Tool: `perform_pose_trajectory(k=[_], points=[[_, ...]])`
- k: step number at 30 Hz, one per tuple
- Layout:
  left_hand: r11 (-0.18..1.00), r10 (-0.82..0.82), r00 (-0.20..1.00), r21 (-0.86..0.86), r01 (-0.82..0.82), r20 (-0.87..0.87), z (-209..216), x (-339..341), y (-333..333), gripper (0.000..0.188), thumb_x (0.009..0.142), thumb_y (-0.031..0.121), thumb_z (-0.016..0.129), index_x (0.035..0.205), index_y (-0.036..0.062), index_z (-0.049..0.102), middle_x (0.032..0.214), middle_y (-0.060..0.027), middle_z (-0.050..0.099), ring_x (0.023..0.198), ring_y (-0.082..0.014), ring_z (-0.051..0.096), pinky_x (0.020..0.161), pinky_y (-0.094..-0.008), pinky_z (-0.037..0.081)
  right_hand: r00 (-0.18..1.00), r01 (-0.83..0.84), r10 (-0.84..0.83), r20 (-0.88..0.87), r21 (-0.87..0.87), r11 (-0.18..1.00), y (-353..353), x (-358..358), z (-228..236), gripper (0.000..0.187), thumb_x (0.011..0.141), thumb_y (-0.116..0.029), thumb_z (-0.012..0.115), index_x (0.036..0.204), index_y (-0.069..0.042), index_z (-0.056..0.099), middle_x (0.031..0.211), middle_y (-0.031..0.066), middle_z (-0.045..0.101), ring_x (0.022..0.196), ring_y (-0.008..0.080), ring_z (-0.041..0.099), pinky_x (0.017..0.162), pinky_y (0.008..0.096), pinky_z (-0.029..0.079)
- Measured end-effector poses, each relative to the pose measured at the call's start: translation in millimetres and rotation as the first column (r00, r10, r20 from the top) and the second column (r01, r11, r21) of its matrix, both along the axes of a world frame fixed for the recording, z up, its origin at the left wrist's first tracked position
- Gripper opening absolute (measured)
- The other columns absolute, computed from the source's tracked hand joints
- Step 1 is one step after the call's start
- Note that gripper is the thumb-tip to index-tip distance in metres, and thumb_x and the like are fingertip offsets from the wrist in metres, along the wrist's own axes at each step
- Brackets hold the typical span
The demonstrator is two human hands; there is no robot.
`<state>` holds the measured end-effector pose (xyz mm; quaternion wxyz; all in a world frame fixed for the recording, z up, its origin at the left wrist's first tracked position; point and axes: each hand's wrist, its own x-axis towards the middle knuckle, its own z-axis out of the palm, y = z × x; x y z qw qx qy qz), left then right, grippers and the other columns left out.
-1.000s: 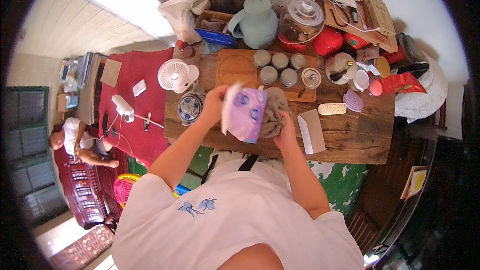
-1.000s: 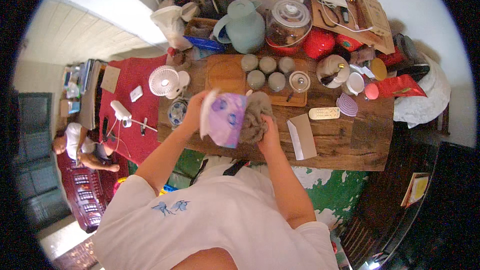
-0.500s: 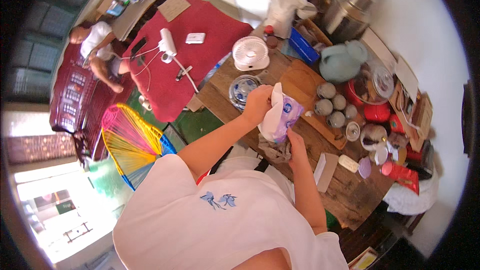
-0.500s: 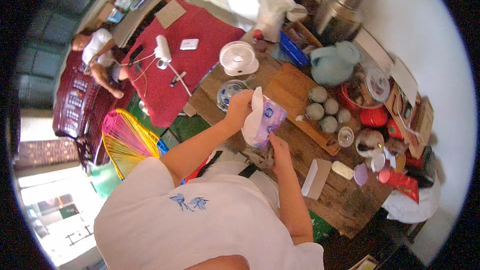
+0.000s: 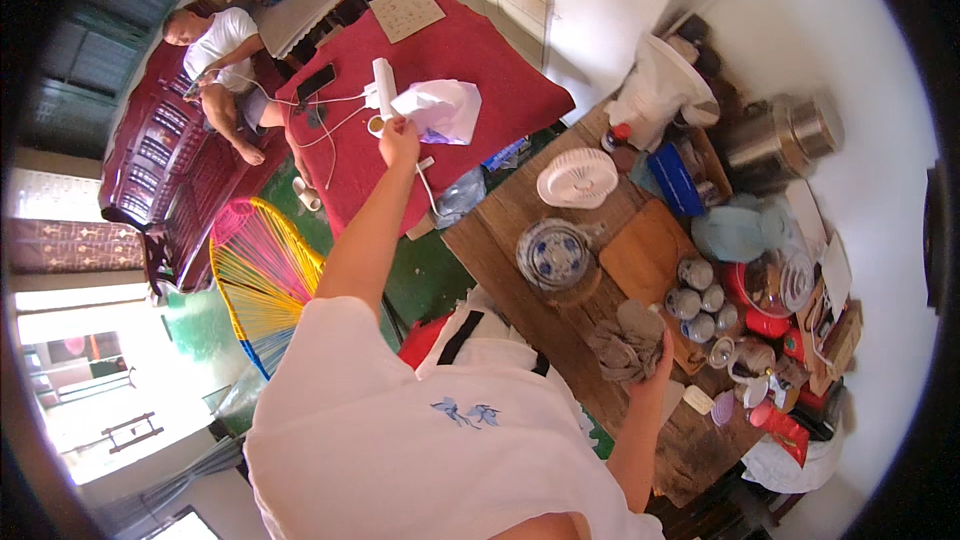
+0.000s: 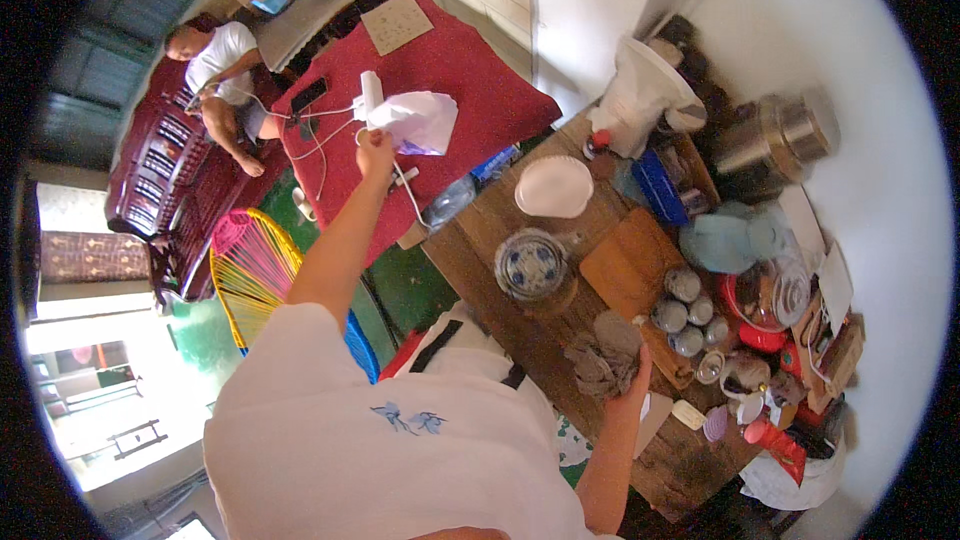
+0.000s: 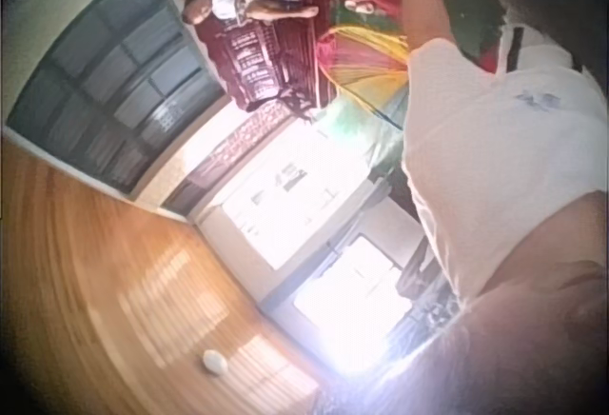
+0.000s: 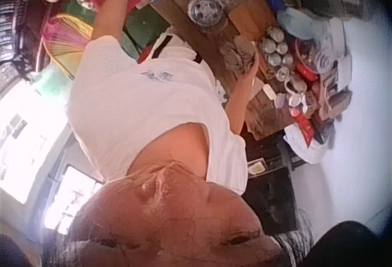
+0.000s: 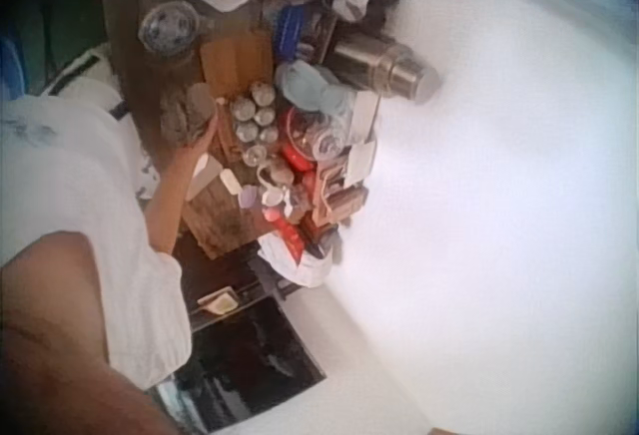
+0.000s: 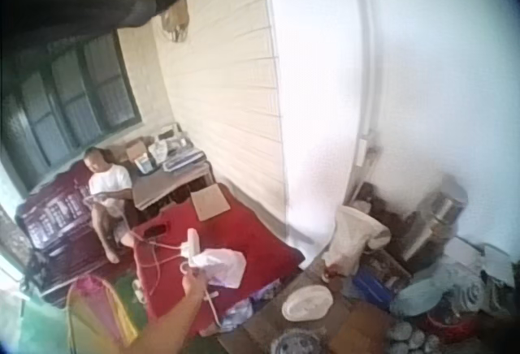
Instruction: The person wipes several small ceramic cups, a wooden cutting board, and a light blue teapot with a cloth on a cluttered table. They also briefly handle a white cable and a small blue box before returning to wipe the teapot.
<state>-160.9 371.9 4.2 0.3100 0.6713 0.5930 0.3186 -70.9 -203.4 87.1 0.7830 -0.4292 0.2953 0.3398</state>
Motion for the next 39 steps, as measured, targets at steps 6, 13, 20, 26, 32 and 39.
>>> perform_pose_trajectory(k=[6, 13, 20, 26, 32, 39], points=[[0.952, 0.170, 0.985, -0.256, -0.168, -0.012, -113, 48, 66, 0.034, 0.082, 0.031, 0.069, 0.104, 0.0051, 0.066, 0.096, -0.0139, 0.070, 0.090, -0.0278, 0.068, 0.080, -0.0402, 0.054, 0.998, 0.065, -0.067, -0.010, -0.124, 0.990, 48, -15, -9, 0.055, 0.087, -0.030, 0.066, 0.132, -0.005, 0.049, 0.127, 0.0119, 0.057, 0.112, 0.0301, 0.058, 0.091, 0.0461, 0.050], [0.969, 0.097, 0.995, -0.228, -0.093, 0.007, -202, 46, 148, 0.044, 0.077, 0.033, 0.072, 0.107, 0.0004, 0.066, 0.101, -0.0163, 0.070, 0.092, -0.0296, 0.067, 0.082, -0.0416, 0.053, 0.999, 0.021, -0.006, 0.040, -0.383, 0.924, 108, -1, 6, 0.046, 0.083, -0.014, 0.068, 0.125, -0.001, 0.051, 0.116, 0.0128, 0.061, 0.101, 0.0274, 0.063, 0.081, 0.0414, 0.054], [0.893, 0.311, 0.947, -0.316, -0.321, -0.082, -202, 57, 157, 0.068, 0.073, 0.038, 0.077, 0.126, 0.0045, 0.050, 0.126, -0.0207, 0.051, 0.112, -0.0392, 0.053, 0.093, -0.0475, 0.047, 0.995, 0.087, -0.063, 0.073, -0.395, 0.915, 98, -5, 2, 0.040, 0.083, -0.013, 0.068, 0.119, -0.001, 0.055, 0.109, 0.0118, 0.064, 0.097, 0.0251, 0.064, 0.079, 0.0393, 0.054], [0.880, -0.224, 0.974, 0.425, 0.212, -0.023, -16, 105, -14, 0.047, 0.090, 0.016, 0.065, 0.130, 0.0022, 0.043, 0.123, -0.0190, 0.044, 0.105, -0.0324, 0.045, 0.083, -0.0418, 0.045, 0.979, 0.201, -0.170, 0.110, -0.431, 0.879, 42, -26, -29, 0.041, 0.082, -0.014, 0.069, 0.119, -0.001, 0.057, 0.107, 0.0109, 0.064, 0.094, 0.0234, 0.063, 0.079, 0.0375, 0.053], [0.489, -0.872, 0.423, 0.384, 0.783, 0.247, 139, 137, -244, 0.036, 0.085, 0.003, 0.064, 0.119, 0.0037, 0.051, 0.114, -0.0100, 0.051, 0.100, -0.0204, 0.050, 0.086, -0.0330, 0.044, 0.981, 0.190, -0.160, 0.110, -0.381, 0.905, 3, -29, -39, 0.041, 0.081, -0.013, 0.068, 0.118, 0.000, 0.058, 0.107, 0.0115, 0.064, 0.092, 0.0233, 0.062, 0.080, 0.0374, 0.052], [0.104, -0.983, 0.098, 0.028, 0.994, 0.157, 29, 156, -456, 0.068, 0.072, 0.022, 0.082, 0.129, 0.0059, 0.048, 0.127, -0.0169, 0.052, 0.121, -0.0355, 0.048, 0.101, -0.0436, 0.039, 0.981, 0.185, -0.160, 0.109, -0.289, 0.939, -49, -34, -21, 0.038, 0.082, -0.012, 0.068, 0.116, 0.002, 0.060, 0.107, 0.0100, 0.064, 0.092, 0.0212, 0.062, 0.081, 0.0345, 0.051]])
